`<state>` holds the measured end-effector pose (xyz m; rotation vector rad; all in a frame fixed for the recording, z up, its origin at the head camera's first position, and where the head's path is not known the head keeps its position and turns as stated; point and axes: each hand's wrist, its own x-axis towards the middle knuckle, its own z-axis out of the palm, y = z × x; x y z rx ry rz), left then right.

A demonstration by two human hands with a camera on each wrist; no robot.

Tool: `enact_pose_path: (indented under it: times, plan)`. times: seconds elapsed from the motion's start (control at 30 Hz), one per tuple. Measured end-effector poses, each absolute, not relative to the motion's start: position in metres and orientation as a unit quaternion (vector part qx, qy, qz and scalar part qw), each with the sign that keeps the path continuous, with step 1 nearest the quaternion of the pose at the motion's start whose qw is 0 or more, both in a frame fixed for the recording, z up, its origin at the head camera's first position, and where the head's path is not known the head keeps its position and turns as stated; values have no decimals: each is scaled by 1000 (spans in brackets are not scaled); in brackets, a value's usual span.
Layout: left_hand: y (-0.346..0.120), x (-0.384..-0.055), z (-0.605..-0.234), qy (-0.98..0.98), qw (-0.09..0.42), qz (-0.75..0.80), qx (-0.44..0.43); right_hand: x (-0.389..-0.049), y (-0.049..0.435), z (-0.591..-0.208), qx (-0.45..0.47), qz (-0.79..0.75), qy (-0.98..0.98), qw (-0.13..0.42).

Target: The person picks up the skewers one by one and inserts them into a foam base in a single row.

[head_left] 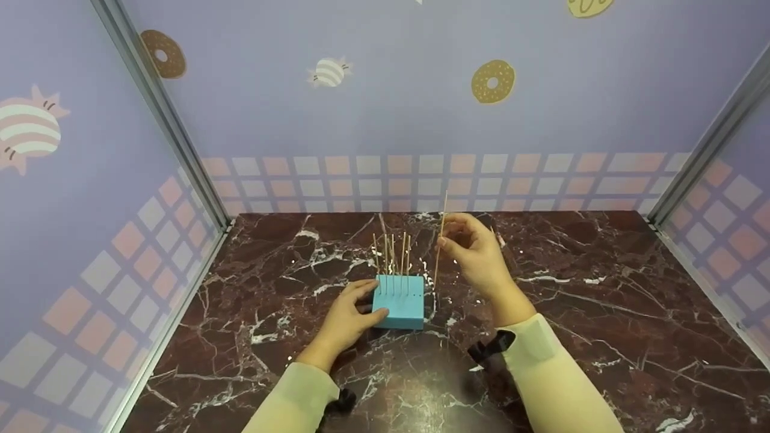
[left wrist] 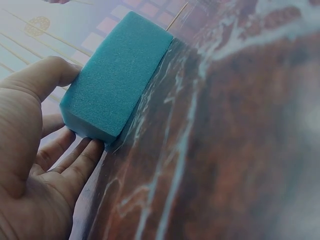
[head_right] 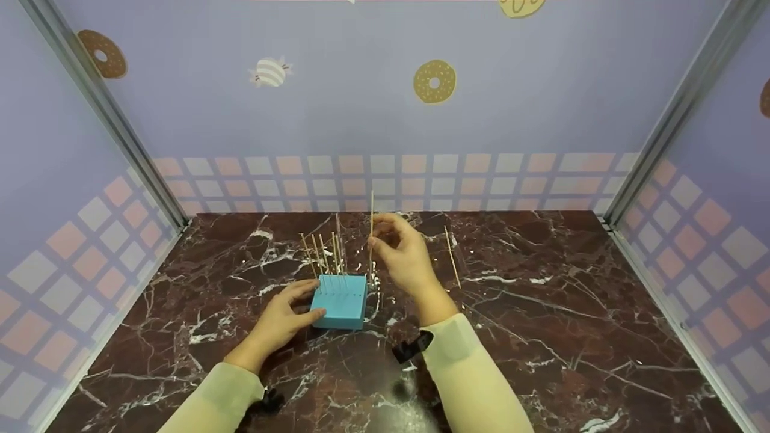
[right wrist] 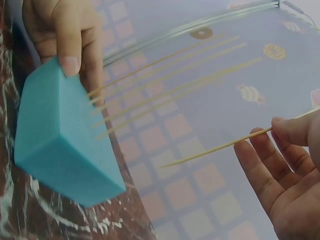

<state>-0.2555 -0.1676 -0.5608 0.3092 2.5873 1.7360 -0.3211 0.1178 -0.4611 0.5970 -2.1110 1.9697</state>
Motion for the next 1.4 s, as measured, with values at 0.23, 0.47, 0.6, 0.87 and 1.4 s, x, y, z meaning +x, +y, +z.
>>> enact_pose_path:
  times: [0.23, 0.47, 0.6, 0.87, 1.4]
  plan:
    - [-167, -256, -562, 828, -3, 552, 101, -317, 108, -468, 229, 651, -717, 98]
    - [-168, -255, -564, 827, 1, 555, 93, -313, 102, -474, 247, 650, -714, 84]
    - [-167, -254, -563, 827, 4, 555, 86, -311, 98, -477, 251, 639, -722, 82]
    - [-167, -255, -562, 825, 4, 559, 87, -309, 92, -482, 262, 636, -722, 70]
    - [-166, -255, -562, 823, 3, 561, 92, -310, 87, -489, 258, 628, -729, 85]
